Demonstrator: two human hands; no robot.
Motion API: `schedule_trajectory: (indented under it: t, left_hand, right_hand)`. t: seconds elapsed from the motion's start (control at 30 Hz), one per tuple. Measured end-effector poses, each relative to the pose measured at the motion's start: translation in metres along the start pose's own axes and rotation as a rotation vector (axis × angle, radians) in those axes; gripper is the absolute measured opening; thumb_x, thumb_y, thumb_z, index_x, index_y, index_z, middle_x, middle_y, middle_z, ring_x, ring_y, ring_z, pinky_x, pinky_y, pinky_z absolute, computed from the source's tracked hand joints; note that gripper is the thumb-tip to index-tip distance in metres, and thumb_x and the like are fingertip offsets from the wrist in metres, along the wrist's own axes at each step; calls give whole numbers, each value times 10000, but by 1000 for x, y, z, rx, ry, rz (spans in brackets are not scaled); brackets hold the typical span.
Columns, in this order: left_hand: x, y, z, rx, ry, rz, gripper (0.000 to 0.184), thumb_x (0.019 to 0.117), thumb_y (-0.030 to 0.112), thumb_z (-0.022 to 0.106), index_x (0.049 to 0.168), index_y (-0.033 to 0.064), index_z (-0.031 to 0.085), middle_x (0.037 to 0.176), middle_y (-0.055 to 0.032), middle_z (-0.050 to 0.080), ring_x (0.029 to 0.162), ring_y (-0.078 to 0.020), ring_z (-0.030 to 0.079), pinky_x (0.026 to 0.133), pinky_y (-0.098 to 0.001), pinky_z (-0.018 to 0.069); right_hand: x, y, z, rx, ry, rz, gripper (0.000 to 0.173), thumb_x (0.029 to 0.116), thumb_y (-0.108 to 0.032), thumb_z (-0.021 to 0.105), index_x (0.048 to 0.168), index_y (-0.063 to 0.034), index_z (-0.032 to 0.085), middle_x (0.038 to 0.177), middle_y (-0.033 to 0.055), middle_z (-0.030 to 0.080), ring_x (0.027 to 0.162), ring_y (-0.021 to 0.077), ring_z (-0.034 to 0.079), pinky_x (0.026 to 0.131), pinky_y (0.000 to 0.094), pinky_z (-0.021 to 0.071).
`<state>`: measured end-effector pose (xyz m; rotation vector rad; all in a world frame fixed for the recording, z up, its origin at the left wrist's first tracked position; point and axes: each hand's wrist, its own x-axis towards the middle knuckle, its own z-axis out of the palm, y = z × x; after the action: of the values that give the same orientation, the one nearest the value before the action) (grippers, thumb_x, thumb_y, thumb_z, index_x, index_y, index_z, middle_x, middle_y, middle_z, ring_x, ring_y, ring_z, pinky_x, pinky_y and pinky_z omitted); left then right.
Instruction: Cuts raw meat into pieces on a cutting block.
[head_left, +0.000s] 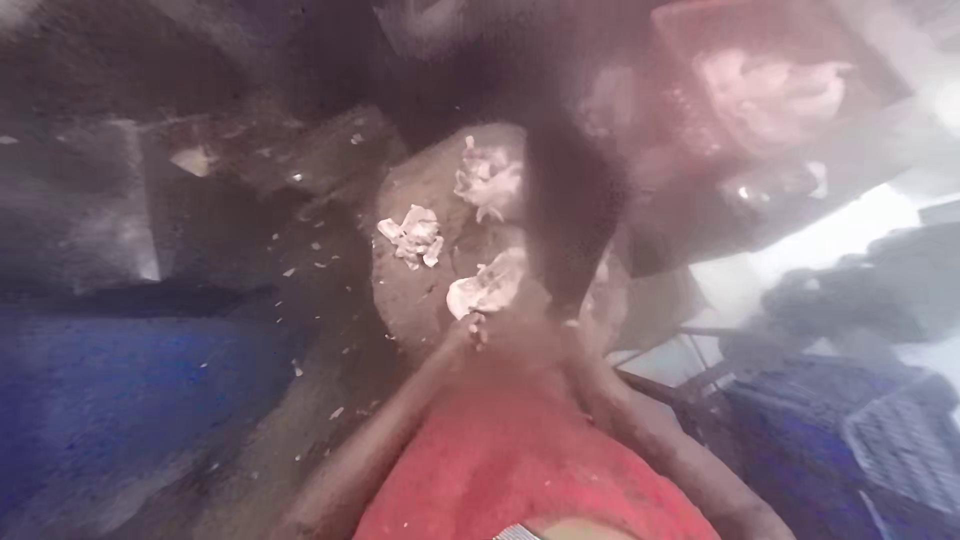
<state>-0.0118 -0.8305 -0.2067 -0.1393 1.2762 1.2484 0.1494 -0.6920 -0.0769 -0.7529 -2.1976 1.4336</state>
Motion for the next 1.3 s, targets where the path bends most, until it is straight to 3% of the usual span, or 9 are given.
schedule_trajectory:
  t: [0.07,0.2,0.43,0.53,0.7,0.83,0.97,1.07,1.3]
  left_hand:
    - [1,-1,1,-41,3,-4,294,1113,302,363,1098,85,562,619,14,540,488,-89,515,467,-237,466]
    - [-4,-4,-16,-33,40,-36,311,1111,331,380,1130,83,566,648,-14,545,511,-120,528,491,-264,479]
    - [-18,-21,-65,193,173,2,326,1096,336,462,1223,61,585,737,-6,596,549,-91,529,496,-243,467]
    - [-36,-13,-62,138,98,52,225,1084,241,481,1167,66,595,678,27,511,532,-78,477,497,-236,443]
    - [-93,13,-45,266,-92,116,225,1072,226,479,1156,101,647,636,57,502,509,-47,452,487,-209,409]
    - [-80,10,-18,-134,-87,121,279,1109,250,362,1002,111,579,584,52,442,451,-62,411,436,-215,405]
    - [-30,-15,-2,-244,72,64,323,1124,323,351,1056,114,588,620,42,459,485,-79,436,463,-232,415]
    - [-16,-27,4,-172,118,72,313,1120,304,369,1126,97,603,625,35,487,483,-73,451,449,-223,412]
    - [-49,-34,-26,-43,51,-28,247,1105,248,413,1100,77,590,597,43,458,466,-69,429,452,-226,416]
  right_hand:
    - [-24,10,5,-119,-168,209,787,1038,-622,357,1377,64,539,1180,143,688,1069,125,652,987,336,531]
    - [-35,99,30,-261,-414,632,601,1105,-494,302,1374,-26,566,1174,201,678,1072,299,677,972,516,538]
    - [-32,48,29,-9,-232,379,689,1069,-573,273,1391,-17,520,892,67,623,744,147,610,709,368,569]
    - [-32,80,33,-90,-390,513,573,1103,-449,323,1446,-31,512,1173,157,687,1031,224,683,946,448,558]
    - [-55,127,11,-35,-353,703,590,1097,-536,249,1162,-88,627,754,19,554,607,140,533,584,360,509]
    - [-30,75,0,-266,-215,578,570,1113,-450,289,1347,-19,581,1057,172,687,959,265,684,903,488,558]
    - [-12,-6,1,13,-67,161,775,1040,-663,258,1296,6,553,825,12,589,688,75,565,660,295,543]
    - [-23,-32,18,144,-23,-44,907,954,-773,330,1200,54,610,990,26,687,909,2,640,838,228,564]
    - [-55,80,73,-306,-531,695,689,1077,-590,263,1335,-37,583,1177,198,683,1092,315,678,970,547,535]
